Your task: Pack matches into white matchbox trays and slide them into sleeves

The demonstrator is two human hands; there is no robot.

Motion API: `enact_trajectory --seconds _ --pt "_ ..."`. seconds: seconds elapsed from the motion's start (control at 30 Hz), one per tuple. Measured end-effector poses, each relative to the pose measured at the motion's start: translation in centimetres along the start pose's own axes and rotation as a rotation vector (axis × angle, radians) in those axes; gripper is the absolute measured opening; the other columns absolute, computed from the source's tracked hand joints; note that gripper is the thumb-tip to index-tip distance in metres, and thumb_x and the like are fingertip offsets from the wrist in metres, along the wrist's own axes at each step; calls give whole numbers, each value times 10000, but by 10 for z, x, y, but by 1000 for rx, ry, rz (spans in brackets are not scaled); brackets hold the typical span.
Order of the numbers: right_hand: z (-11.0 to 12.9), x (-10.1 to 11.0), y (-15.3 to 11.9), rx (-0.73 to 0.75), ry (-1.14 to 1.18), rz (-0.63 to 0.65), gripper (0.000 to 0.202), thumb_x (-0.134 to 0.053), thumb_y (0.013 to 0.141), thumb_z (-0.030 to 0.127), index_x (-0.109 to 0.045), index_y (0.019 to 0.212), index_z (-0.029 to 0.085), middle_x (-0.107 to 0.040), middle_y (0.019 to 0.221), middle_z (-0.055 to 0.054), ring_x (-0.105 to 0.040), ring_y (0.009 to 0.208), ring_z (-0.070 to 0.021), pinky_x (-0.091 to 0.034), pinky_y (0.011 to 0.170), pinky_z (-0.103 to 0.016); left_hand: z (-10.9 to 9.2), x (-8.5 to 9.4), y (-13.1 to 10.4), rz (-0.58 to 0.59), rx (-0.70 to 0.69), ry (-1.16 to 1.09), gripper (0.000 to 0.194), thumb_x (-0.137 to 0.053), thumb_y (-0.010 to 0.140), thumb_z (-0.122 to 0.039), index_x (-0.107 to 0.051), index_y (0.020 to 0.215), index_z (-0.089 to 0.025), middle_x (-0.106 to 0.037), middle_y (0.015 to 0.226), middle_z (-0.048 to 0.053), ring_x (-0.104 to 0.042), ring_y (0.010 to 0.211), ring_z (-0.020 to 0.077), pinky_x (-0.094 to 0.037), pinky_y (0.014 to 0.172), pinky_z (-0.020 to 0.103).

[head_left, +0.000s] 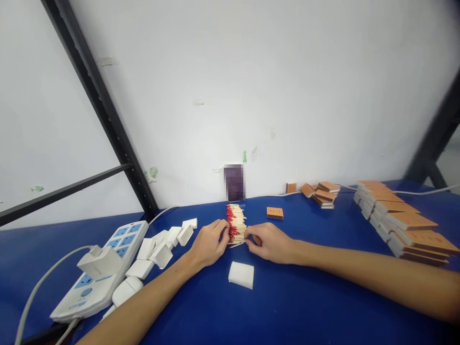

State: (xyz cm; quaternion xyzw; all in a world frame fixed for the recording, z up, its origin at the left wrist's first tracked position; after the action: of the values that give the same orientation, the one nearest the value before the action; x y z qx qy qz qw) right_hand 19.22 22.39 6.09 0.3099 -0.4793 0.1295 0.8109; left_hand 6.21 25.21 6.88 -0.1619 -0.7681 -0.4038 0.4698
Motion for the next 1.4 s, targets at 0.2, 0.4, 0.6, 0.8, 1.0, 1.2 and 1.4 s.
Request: enact_trajectory --seconds 0.2,0.4,0.6,0.8,1.0,1.2,1.4 --pt "-6 0 4 -28 86 -10 54 -586 787 194 -629 772 165 -504 562 48 -425 497 -76 -316 526 -205 -2 0 2 -2 -80 34 232 -377 925 -193 -500 730 -177 -541 694 16 -502 626 141 -376 612 276" --pt "-1 -2 3 6 69 18 91 -576 807 211 -611 736 167 -523 601 37 -414 520 -74 -298 529 -202 -12 -1 3 -35 -301 116 274 -377 912 -191 -475 656 -178 -487 617 15 -448 564 129 -331 553 265" --pt "-6 -6 5 -18 73 38 89 -582 812 218 -640 772 164 -510 584 47 -416 515 -71 -302 533 -200 -14 0 3 -60 -333 91 272 -378 911 -187 -478 658 -176 -497 615 18 -443 557 123 -335 544 266" --pt "-5 -6 5 -10 64 40 99 -586 796 186 -642 719 161 -521 599 41 -423 532 -76 -310 540 -207 -8 4 0 -86 -272 85 285 -374 910 -181 -471 643 -179 -488 591 11 -432 541 117 -327 537 273" --pt "-6 -7 5 -2 51 64 93 -578 795 163 -633 720 163 -512 598 43 -412 536 -78 -309 548 -210 -7 11 -10 16 -185 86 274 -391 918 -189 -510 671 -170 -505 612 4 -453 548 114 -339 552 263" --pt "-7 -7 4 27 77 47 105 -579 813 196 -638 733 162 -523 598 35 -423 545 -85 -316 569 -213 -2 10 -14 128 -53 20 238 -412 929 -216 -579 768 -163 -550 656 -3 -482 576 110 -354 578 244" --pt "-4 -5 3 52 79 27 114 -569 835 214 -647 766 167 -528 601 37 -419 536 -82 -307 564 -213 1 0 -13 174 -15 -55 184 -462 889 -204 -615 795 -166 -547 645 -17 -453 557 103 -334 564 243"
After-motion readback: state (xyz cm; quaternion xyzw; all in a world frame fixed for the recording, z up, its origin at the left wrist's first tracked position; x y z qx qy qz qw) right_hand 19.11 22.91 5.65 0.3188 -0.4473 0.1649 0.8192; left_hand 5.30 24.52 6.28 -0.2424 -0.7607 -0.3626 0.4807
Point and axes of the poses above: each hand's wrist, its own y-axis towards the middle knuckle, its own x-axis out of the back of the hand, z = x × y, the point moved 8 cm from there along y, towards the middle knuckle
